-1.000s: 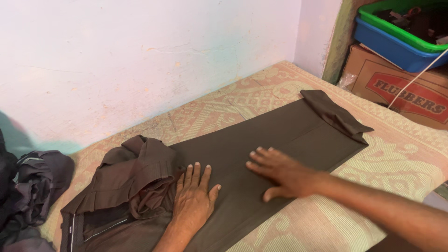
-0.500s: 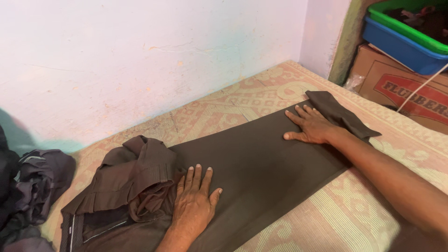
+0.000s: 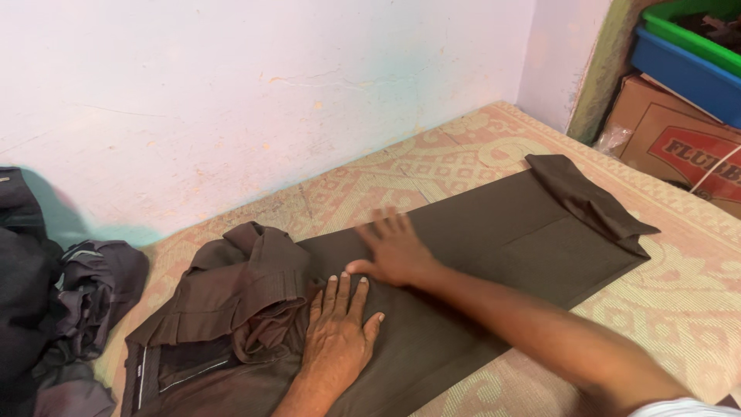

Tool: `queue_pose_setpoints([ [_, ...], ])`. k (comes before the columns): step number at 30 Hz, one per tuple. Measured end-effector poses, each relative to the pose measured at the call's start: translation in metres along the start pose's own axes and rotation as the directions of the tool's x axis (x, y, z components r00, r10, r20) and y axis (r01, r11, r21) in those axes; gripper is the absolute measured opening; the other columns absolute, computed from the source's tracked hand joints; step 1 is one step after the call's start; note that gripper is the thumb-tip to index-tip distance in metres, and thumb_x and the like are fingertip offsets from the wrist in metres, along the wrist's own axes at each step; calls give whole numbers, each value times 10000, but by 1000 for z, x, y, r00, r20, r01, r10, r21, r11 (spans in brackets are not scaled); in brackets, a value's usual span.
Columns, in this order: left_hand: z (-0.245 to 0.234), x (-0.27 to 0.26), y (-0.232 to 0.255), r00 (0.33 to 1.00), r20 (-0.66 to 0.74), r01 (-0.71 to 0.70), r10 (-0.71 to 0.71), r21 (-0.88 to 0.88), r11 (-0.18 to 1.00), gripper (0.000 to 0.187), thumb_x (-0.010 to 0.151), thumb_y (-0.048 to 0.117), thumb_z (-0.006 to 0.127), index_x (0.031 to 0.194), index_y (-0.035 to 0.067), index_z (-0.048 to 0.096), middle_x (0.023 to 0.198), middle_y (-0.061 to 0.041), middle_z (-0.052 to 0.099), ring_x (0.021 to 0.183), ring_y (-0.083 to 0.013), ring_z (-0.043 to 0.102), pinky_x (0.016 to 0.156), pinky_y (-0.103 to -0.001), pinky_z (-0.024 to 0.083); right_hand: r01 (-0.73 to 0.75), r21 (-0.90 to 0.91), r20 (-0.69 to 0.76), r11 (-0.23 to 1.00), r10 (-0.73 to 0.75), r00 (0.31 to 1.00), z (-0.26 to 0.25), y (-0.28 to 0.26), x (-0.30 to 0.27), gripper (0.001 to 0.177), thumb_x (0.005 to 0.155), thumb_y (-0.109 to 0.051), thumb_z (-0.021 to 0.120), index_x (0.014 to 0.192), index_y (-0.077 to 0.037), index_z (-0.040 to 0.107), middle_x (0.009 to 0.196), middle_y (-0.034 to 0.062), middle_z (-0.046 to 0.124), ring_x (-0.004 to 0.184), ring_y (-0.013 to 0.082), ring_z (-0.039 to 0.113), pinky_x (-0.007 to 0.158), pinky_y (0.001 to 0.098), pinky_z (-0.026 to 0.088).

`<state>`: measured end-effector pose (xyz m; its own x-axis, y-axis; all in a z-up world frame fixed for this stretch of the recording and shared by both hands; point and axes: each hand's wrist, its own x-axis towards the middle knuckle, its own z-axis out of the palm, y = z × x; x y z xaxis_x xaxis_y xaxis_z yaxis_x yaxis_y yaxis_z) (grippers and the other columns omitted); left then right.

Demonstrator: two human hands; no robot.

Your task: The person folds a pair of brown trousers by smoothing the fabric, aligning the legs, and folding them into sections on a bed.

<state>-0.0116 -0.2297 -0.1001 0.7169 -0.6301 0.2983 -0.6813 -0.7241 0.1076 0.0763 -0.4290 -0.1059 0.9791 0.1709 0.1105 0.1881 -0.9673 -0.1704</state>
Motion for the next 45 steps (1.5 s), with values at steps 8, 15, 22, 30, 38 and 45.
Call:
queue_pose_setpoints([
  [8, -4, -1, 0, 1000, -6, 6, -6, -19, 1000, 659, 1000, 439, 534, 1434, -52, 459, 1482, -334, 419, 1442, -444, 334, 1171, -567, 228, 418, 104, -94, 903, -409, 908, 11, 28, -10, 799, 959, -676, 488, 1539, -128, 444, 1627, 228, 327, 1538, 394, 223, 1227, 538, 147],
  [15, -1, -1, -1, 1000, -1, 3, -3, -11, 1000, 668, 1022, 457, 505, 1454, -48, 441, 1511, -317, 398, 1459, -435, 301, 1180, -565, 199, 146, -32, 2, 989, -146, 989, -29, 187, -26, 876, 890, -758, 427, 1582, -229, 338, 1663, 174, 226, 1540, 386, 159, 1232, 501, 146],
  [22, -2, -2, 0, 998, 59, 23, -22, -20, 1000, 671, 1040, 459, 473, 1482, -43, 413, 1535, -315, 364, 1485, -424, 254, 1197, -560, 170, 4, -43, -99, 999, -8, 995, -23, 185, -39, 921, 890, -751, 477, 1583, -163, 330, 1636, 257, 219, 1537, 446, 127, 1227, 529, 159],
  [30, -7, 0, 1, 999, 25, 22, -21, -42, 999, 684, 1025, 443, 515, 1466, -72, 426, 1525, -338, 366, 1472, -441, 263, 1178, -566, 177, 482, 21, 97, 876, -481, 871, -28, 18, -81, 1072, 837, -775, 566, 1573, -60, 256, 1634, 245, 205, 1526, 430, 94, 1188, 607, 74],
  [38, -5, -1, 1, 1000, 0, 18, -18, -24, 1000, 677, 1000, 442, 532, 1451, -57, 451, 1519, -321, 392, 1471, -437, 292, 1187, -556, 194, 508, 39, 52, 861, -509, 859, -27, 85, -44, 932, 888, -722, 534, 1602, -163, 315, 1666, 199, 230, 1552, 376, 126, 1231, 525, 103],
  [45, -1, -3, -1, 1000, 22, 12, -12, -21, 1000, 673, 1030, 449, 480, 1471, -56, 430, 1535, -320, 371, 1485, -429, 256, 1197, -555, 163, 66, -76, 41, 995, -63, 997, -28, 230, -36, 901, 869, -741, 494, 1589, -235, 301, 1678, 130, 191, 1559, 356, 82, 1234, 481, 127],
])
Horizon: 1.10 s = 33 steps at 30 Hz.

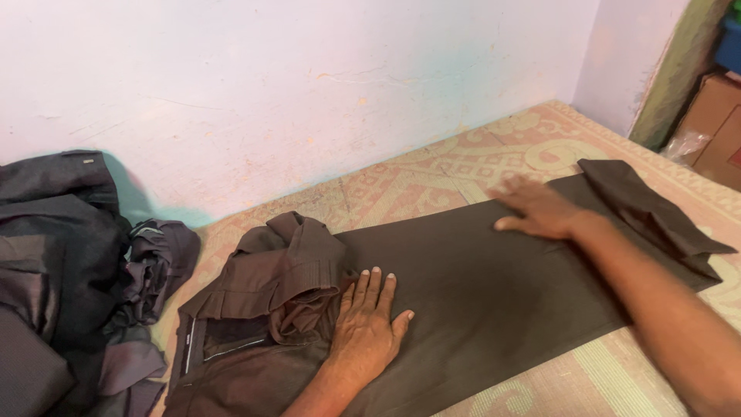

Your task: The person folds a pair of brown trousers by smoothing the fabric, aligning the legs, and folding them into sections on a bed.

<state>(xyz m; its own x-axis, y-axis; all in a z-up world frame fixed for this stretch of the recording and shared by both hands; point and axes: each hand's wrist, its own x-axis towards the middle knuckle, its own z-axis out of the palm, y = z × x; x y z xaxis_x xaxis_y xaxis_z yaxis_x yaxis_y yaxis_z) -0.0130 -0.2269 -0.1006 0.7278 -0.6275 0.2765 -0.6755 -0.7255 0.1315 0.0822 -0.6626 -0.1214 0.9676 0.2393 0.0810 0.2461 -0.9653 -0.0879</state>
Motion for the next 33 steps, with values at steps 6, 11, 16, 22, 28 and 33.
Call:
queue_pose_setpoints([
  [6, 6, 3, -2, 997, 77, 24, -24, 6, 1000, 678, 1057, 472, 422, 1498, -42, 388, 1560, -308, 328, 1504, -424, 207, 1204, -573, 128, -289, -54, 2, 956, 289, 957, 7, -2, -4, 983, 865, -818, 401, 1613, -203, 228, 1665, 208, 139, 1553, 428, 30, 1238, 529, 97],
  [11, 4, 3, -1, 997, 73, 28, -29, 4, 1000, 689, 1045, 477, 427, 1493, -46, 390, 1552, -312, 332, 1497, -429, 213, 1201, -574, 132, 16, -44, -77, 999, -20, 997, 2, -109, -9, 1042, 808, -836, 445, 1565, -131, 314, 1639, 217, 239, 1544, 408, 131, 1246, 529, 115],
  [16, 2, 3, 0, 998, 62, 19, -20, 13, 1000, 688, 1039, 468, 450, 1482, -58, 409, 1539, -332, 352, 1488, -435, 242, 1195, -572, 160, 344, 76, 21, 936, -347, 938, -11, -197, -30, 1030, 837, -765, 554, 1578, -104, 281, 1632, 221, 217, 1531, 412, 101, 1206, 580, 84],
  [22, -2, 2, 2, 1000, 23, 14, -14, 0, 1000, 680, 1031, 455, 480, 1472, -61, 424, 1531, -334, 366, 1484, -440, 257, 1193, -568, 170, 386, 74, -10, 920, -386, 922, -18, -166, -14, 905, 878, -715, 550, 1583, -191, 334, 1659, 169, 227, 1546, 371, 132, 1238, 528, 117],
  [28, -4, 1, 1, 1000, -13, -6, 6, -11, 1000, 672, 1036, 441, 498, 1466, -71, 434, 1528, -336, 373, 1481, -445, 268, 1194, -563, 173, 254, 25, 47, 967, -255, 966, -9, -96, -1, 903, 890, -718, 497, 1612, -235, 250, 1675, 154, 152, 1550, 350, 76, 1241, 514, 62],
  [33, -4, -2, 1, 1000, -16, 6, -6, -14, 1000, 677, 1025, 453, 497, 1466, -57, 438, 1536, -327, 368, 1487, -433, 266, 1202, -554, 170, 39, -17, 59, 999, -38, 998, -4, -31, 3, 892, 898, -737, 459, 1614, -261, 220, 1690, 127, 114, 1570, 338, 29, 1253, 481, 72],
])
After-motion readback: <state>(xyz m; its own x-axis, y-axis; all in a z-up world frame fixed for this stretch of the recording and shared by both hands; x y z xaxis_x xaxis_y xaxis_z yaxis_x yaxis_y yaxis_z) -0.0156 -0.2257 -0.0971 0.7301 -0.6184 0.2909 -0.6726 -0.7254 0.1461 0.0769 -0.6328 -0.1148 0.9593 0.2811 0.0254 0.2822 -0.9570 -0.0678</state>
